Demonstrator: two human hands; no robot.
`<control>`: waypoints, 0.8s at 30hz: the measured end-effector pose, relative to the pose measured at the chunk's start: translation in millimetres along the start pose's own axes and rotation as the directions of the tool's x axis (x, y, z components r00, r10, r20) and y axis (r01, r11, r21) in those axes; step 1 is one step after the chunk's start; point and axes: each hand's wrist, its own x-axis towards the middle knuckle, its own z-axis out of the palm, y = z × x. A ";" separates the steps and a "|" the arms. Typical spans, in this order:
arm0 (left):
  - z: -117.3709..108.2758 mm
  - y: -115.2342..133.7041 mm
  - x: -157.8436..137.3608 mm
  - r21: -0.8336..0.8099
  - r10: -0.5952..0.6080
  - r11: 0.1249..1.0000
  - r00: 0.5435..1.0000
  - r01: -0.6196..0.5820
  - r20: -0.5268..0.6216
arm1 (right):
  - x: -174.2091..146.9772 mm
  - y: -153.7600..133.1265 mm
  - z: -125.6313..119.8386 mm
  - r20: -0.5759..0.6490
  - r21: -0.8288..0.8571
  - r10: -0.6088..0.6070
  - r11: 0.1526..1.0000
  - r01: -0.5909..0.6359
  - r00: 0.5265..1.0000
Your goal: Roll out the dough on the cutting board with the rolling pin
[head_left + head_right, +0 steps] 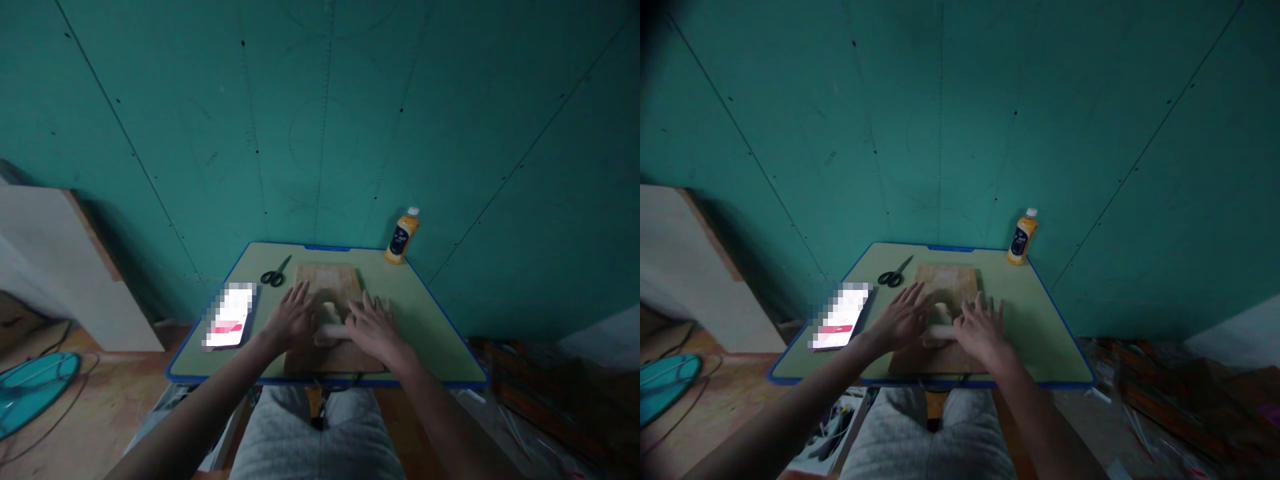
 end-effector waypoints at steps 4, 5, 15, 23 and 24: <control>7.4 2.2 -6.4 -0.033 -0.121 0.992 0.993 0.121 0.018 | 1.7 4.5 2.8 -0.044 -0.037 -0.074 0.997 0.072 0.996; 7.2 5.1 -8.2 -0.022 -0.167 0.986 0.986 0.167 0.003 | 1.1 5.1 4.3 -0.048 -0.034 -0.081 0.996 0.079 0.996; -4.3 40.5 -36.0 0.061 -0.222 0.968 0.948 0.242 -0.228 | -25.8 3.8 25.0 -0.236 -0.019 -0.115 0.993 0.114 0.965; -7.8 50.0 -45.7 0.064 -0.225 0.968 0.950 0.244 -0.215 | -41.5 4.0 30.2 -0.244 0.015 -0.128 0.991 0.136 0.961; -7.7 49.2 -45.0 0.063 -0.233 0.966 0.951 0.250 -0.205 | -42.1 3.5 29.3 -0.248 0.015 -0.139 0.989 0.147 0.959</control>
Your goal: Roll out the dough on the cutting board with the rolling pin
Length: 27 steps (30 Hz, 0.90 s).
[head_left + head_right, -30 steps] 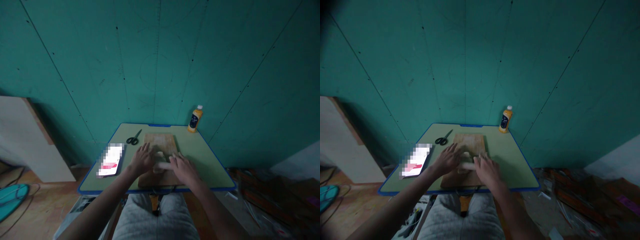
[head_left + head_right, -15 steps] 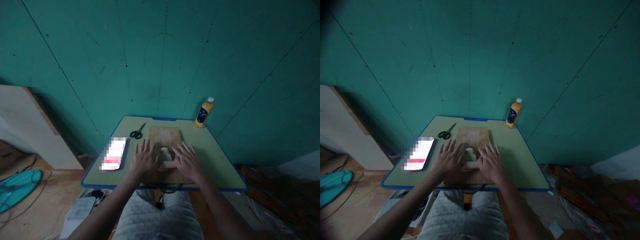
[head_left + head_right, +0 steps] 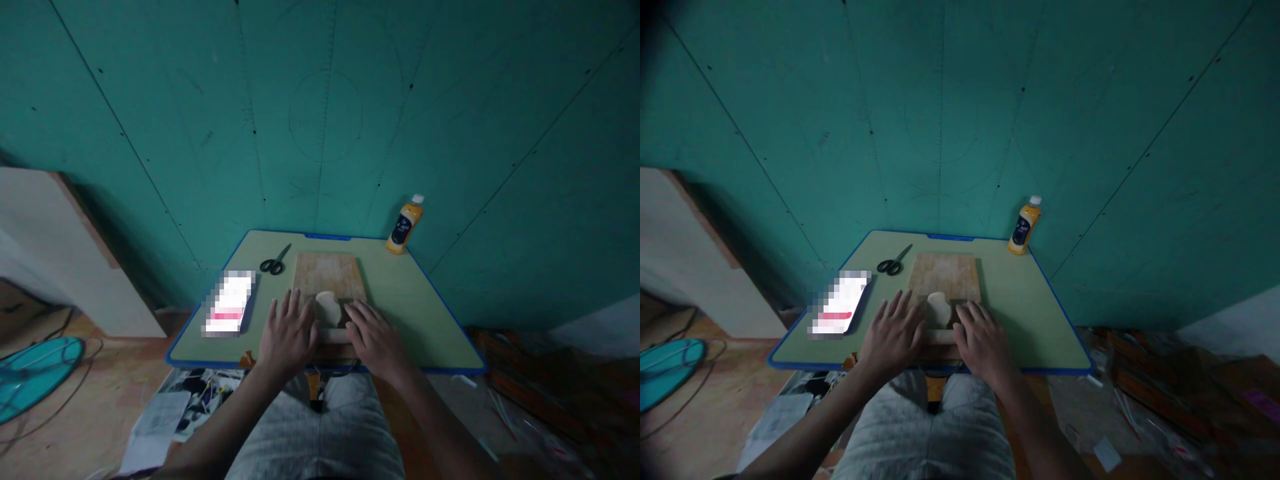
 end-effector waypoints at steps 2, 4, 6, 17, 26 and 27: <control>1.2 -1.9 2.7 -0.003 -0.009 1.000 0.999 0.009 0.034 | 0.9 -1.1 -1.9 -0.037 -0.001 -0.007 1.000 0.007 0.999; 2.7 -4.3 6.7 -0.010 -0.015 1.000 0.997 0.016 0.078 | 3.4 -1.6 -2.6 -0.110 -0.016 0.028 0.999 -0.030 0.994; 3.3 -6.5 12.1 -0.019 -0.016 1.000 0.992 0.019 0.122 | 7.1 -1.2 -2.1 -0.171 -0.033 0.075 0.996 -0.082 0.982; -4.1 -18.4 58.0 -0.132 0.067 0.991 0.943 -0.025 0.325 | 49.4 1.7 -12.2 0.098 -0.094 0.335 0.940 -0.327 0.937; 0.8 -25.3 86.4 -0.071 -0.095 0.989 0.926 0.129 0.366 | 85.8 10.4 -14.6 0.184 -0.089 0.386 0.922 -0.376 0.904; 1.8 -26.0 89.6 -0.060 -0.108 0.988 0.921 0.140 0.374 | 89.0 10.8 -15.1 0.184 -0.095 0.397 0.918 -0.386 0.899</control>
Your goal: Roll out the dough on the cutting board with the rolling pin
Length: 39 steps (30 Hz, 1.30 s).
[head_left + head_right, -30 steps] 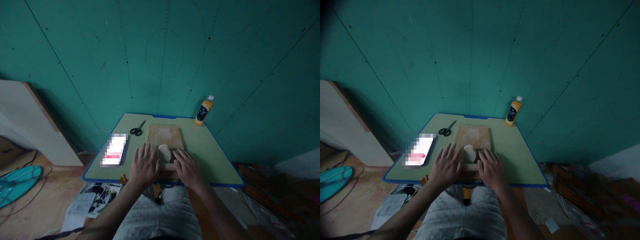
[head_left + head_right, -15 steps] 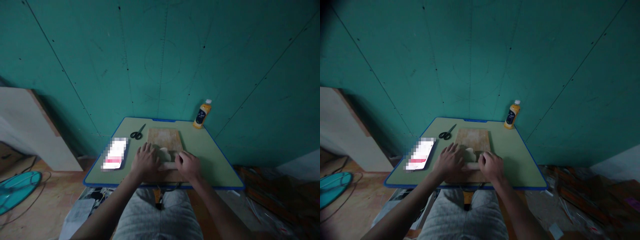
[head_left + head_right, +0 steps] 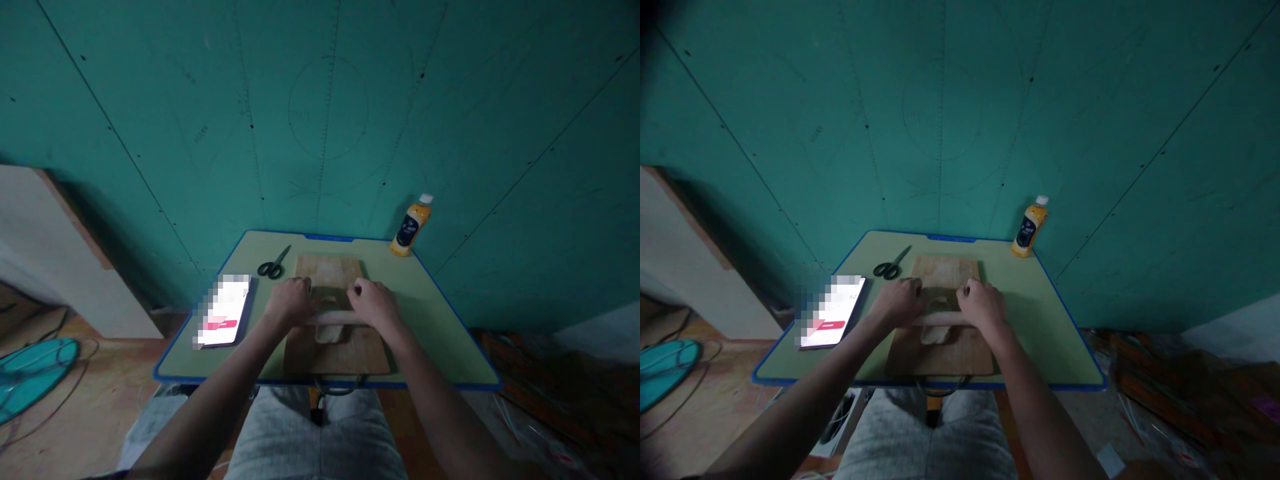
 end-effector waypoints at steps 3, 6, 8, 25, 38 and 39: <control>-1.6 -0.1 9.1 0.035 -0.055 0.998 0.998 0.055 -0.002 | 8.1 -2.1 -2.0 0.008 -0.007 0.028 1.000 -0.028 1.000; -4.3 0.7 18.8 0.070 -0.103 0.992 0.994 0.105 -0.032 | 16.8 -3.5 -1.9 0.013 -0.009 0.043 0.999 -0.043 0.999; -5.4 1.1 26.9 0.082 -0.113 0.990 0.992 0.116 -0.049 | 23.6 -4.0 -0.7 0.016 -0.014 0.059 0.998 -0.058 0.998; 4.6 -6.5 86.0 0.043 -0.194 0.980 0.981 0.194 0.013 | 79.4 -6.5 18.7 -0.012 -0.037 0.072 0.997 -0.072 0.997; 12.8 -15.3 109.8 0.022 -0.230 0.973 0.973 0.229 0.016 | 100.4 -10.8 21.0 -0.034 -0.067 0.085 0.994 -0.087 0.996; 13.5 -15.4 110.0 0.025 -0.230 0.973 0.973 0.230 0.019 | 100.3 -11.0 21.0 -0.027 -0.068 0.081 0.994 -0.083 0.996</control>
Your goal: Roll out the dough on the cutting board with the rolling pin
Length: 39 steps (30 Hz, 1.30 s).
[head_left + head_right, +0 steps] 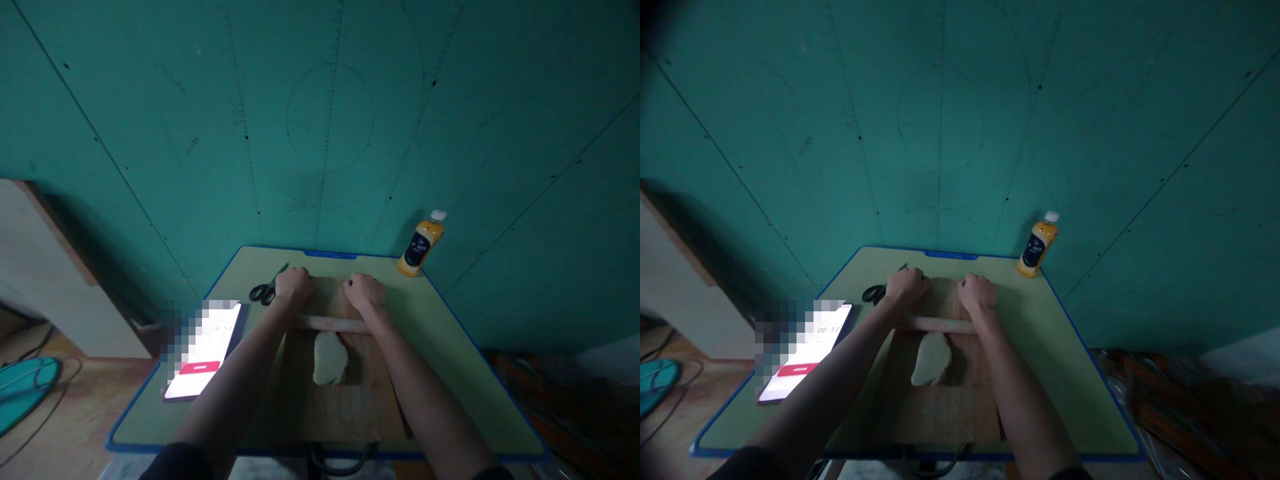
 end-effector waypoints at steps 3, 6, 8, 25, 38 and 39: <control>0.6 0.2 -3.2 0.006 0.012 1.000 1.000 -0.012 -0.012 | -3.3 0.4 -0.8 0.003 0.007 -0.016 1.000 0.016 1.000; -0.9 1.4 -11.7 0.021 0.070 0.997 0.997 -0.069 -0.022 | -10.3 1.7 -2.4 0.010 0.017 -0.024 1.000 0.024 1.000; -2.0 2.8 -19.0 0.036 0.125 0.992 0.992 -0.125 -0.017 | -16.1 2.4 -3.5 0.007 0.021 -0.030 0.999 0.030 1.000; -8.7 2.5 -67.7 0.039 0.147 0.989 0.989 -0.146 -0.019 | -52.7 8.1 -10.1 -0.060 0.021 -0.167 0.985 0.169 0.984; -5.3 1.2 -90.8 0.047 0.162 0.986 0.986 -0.160 -0.032 | -72.0 9.4 -13.5 -0.025 0.030 -0.228 0.973 0.229 0.973; -4.2 0.8 -91.5 0.051 0.170 0.984 0.985 -0.169 -0.022 | -73.2 9.6 -13.4 -0.007 0.033 -0.220 0.975 0.220 0.976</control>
